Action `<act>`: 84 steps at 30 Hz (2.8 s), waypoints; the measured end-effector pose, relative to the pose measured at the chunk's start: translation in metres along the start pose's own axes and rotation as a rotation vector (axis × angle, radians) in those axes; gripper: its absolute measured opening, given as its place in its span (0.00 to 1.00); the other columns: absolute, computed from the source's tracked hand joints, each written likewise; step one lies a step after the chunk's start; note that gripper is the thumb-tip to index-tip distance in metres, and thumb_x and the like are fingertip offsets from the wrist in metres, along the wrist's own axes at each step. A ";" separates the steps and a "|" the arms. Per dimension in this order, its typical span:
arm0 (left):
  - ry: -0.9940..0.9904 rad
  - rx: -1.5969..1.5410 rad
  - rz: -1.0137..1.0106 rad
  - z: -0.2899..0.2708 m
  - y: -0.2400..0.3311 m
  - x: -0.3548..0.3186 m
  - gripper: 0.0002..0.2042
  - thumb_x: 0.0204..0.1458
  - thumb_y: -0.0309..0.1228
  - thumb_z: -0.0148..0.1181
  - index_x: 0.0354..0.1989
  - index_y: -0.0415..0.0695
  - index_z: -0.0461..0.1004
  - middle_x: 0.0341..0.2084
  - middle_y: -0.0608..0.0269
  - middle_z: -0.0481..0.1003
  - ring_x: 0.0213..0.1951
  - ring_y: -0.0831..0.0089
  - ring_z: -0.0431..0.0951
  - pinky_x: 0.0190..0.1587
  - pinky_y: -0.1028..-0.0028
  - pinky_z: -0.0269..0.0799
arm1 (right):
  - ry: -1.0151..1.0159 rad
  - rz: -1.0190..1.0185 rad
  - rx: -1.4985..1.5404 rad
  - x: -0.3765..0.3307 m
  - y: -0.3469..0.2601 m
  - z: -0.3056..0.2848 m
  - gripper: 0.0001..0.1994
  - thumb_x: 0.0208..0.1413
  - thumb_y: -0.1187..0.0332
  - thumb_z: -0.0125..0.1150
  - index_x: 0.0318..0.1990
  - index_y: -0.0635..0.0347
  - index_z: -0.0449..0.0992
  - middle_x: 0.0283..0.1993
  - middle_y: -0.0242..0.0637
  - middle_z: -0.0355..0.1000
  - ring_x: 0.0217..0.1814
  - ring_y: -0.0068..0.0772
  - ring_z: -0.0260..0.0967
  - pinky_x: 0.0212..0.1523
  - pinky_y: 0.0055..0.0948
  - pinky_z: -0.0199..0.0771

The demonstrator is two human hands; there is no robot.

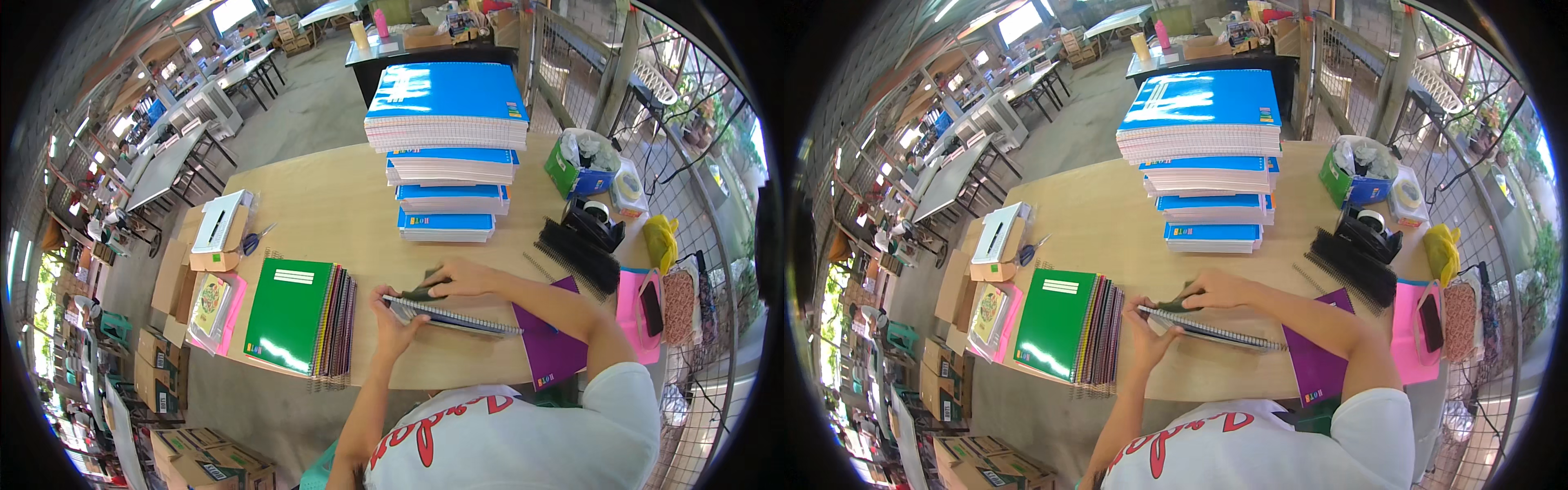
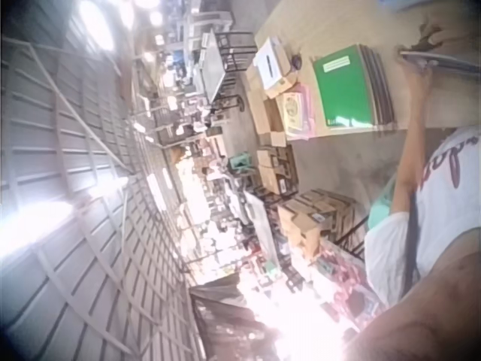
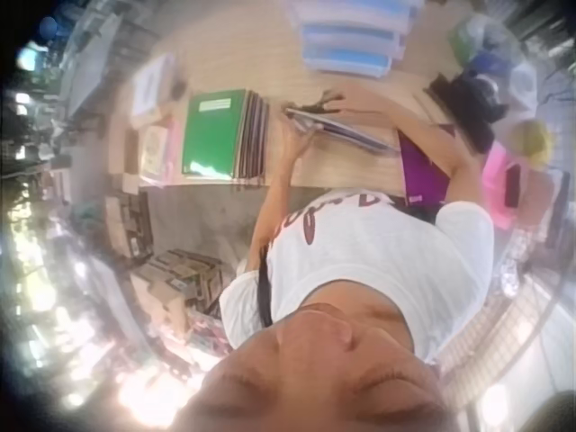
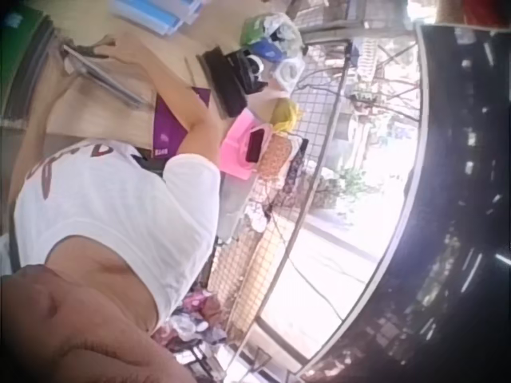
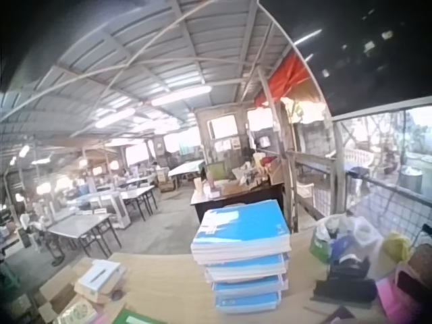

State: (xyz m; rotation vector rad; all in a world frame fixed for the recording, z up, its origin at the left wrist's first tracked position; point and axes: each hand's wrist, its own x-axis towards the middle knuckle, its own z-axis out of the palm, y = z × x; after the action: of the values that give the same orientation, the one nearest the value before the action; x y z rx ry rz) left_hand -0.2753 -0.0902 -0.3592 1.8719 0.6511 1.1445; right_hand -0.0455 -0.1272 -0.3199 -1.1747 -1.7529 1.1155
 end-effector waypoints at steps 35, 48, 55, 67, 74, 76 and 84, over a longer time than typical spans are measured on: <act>0.038 -0.808 -0.361 -0.024 -0.030 0.002 0.15 0.48 0.25 0.71 0.44 0.41 0.76 0.39 0.65 0.76 0.44 0.75 0.73 0.49 0.75 0.66 | 0.954 0.252 -0.743 -0.180 0.003 0.001 0.18 0.52 0.60 0.66 0.47 0.58 0.74 0.48 0.44 0.70 0.51 0.49 0.69 0.55 0.48 0.64; 0.039 -0.861 -0.389 -0.022 -0.008 0.009 0.24 0.51 0.20 0.67 0.56 0.36 0.67 0.45 0.59 0.78 0.46 0.76 0.78 0.49 0.77 0.73 | -0.061 -0.735 -1.515 0.041 -0.147 0.010 0.10 0.47 0.67 0.60 0.39 0.52 0.77 0.41 0.28 0.70 0.56 0.32 0.67 0.71 0.60 0.48; 0.003 -0.826 -0.424 -0.024 -0.013 0.011 0.26 0.50 0.22 0.69 0.57 0.36 0.65 0.45 0.58 0.78 0.47 0.75 0.78 0.49 0.77 0.73 | -0.154 -0.810 -1.577 0.054 -0.139 0.014 0.08 0.47 0.66 0.61 0.34 0.55 0.80 0.38 0.29 0.71 0.51 0.32 0.68 0.70 0.54 0.51; 0.126 -0.799 -0.373 -0.016 -0.004 0.009 0.38 0.46 0.16 0.69 0.67 0.38 0.57 0.32 0.58 0.81 0.37 0.77 0.80 0.45 0.79 0.73 | -0.056 0.258 -0.730 0.031 -0.116 0.004 0.20 0.48 0.51 0.65 0.38 0.60 0.83 0.41 0.48 0.77 0.42 0.51 0.75 0.40 0.42 0.74; 0.015 -0.632 -0.411 -0.021 0.002 0.009 0.40 0.48 0.28 0.73 0.67 0.40 0.54 0.47 0.49 0.77 0.48 0.68 0.77 0.54 0.71 0.70 | 0.054 0.269 -0.684 0.009 0.056 -0.036 0.25 0.43 0.47 0.71 0.42 0.56 0.82 0.41 0.45 0.78 0.46 0.50 0.75 0.45 0.46 0.74; 0.073 -0.185 -0.164 -0.024 0.012 0.010 0.40 0.48 0.30 0.72 0.68 0.40 0.54 0.53 0.48 0.72 0.54 0.65 0.72 0.59 0.67 0.65 | -0.159 0.316 -0.813 0.000 0.080 -0.030 0.25 0.45 0.48 0.71 0.44 0.57 0.81 0.44 0.44 0.77 0.48 0.49 0.74 0.49 0.45 0.73; -0.442 0.718 0.361 -0.014 0.112 0.016 0.17 0.46 0.39 0.69 0.47 0.56 0.79 0.55 0.63 0.71 0.60 0.61 0.67 0.66 0.42 0.49 | 0.791 1.054 -0.694 -0.225 0.075 -0.020 0.23 0.46 0.57 0.72 0.47 0.60 0.76 0.43 0.51 0.75 0.51 0.51 0.72 0.51 0.43 0.73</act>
State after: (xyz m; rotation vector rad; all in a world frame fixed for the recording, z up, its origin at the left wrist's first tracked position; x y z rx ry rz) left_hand -0.2799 -0.1308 -0.2529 2.8369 0.5120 0.6900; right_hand 0.0648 -0.3197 -0.4065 -2.6707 -0.8181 0.3300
